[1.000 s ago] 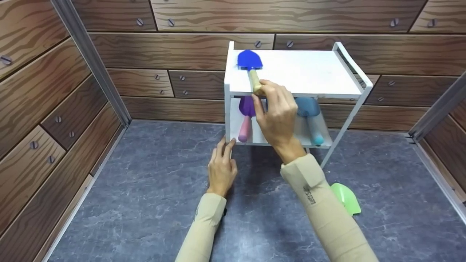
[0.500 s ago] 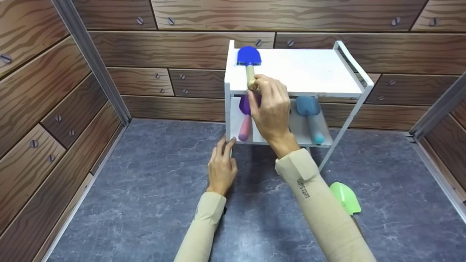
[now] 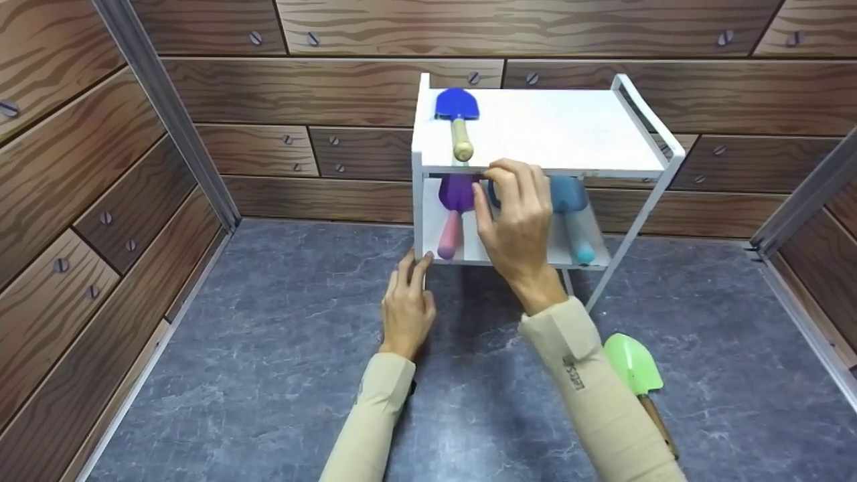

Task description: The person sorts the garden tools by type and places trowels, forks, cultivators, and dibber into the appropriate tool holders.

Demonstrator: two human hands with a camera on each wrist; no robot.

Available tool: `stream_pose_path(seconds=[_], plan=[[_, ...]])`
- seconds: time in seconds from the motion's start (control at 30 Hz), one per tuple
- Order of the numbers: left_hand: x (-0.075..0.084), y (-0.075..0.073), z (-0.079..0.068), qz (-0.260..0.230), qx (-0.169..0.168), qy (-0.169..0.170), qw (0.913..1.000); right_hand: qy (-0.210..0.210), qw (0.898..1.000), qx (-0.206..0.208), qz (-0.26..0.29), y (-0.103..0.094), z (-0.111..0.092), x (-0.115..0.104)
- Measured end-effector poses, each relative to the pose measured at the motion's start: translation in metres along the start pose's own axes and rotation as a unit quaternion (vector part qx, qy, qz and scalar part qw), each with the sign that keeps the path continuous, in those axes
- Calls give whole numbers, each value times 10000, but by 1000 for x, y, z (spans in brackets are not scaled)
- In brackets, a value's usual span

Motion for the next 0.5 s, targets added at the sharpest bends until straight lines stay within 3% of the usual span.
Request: stream_pose_path(seconds=[0.5], plan=[[0, -1, 1, -37, 22, 22, 10000, 0, 9998, 187, 84, -30, -21, 6]])
Point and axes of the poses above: each hand's wrist, its own z-axis towards the middle knuckle, its own y-axis out of the palm, x = y × z, the point moved 3 cm from there along z, towards the middle knuckle, and after that the axes turned 7 degrees about y, right-handed, at the moved point
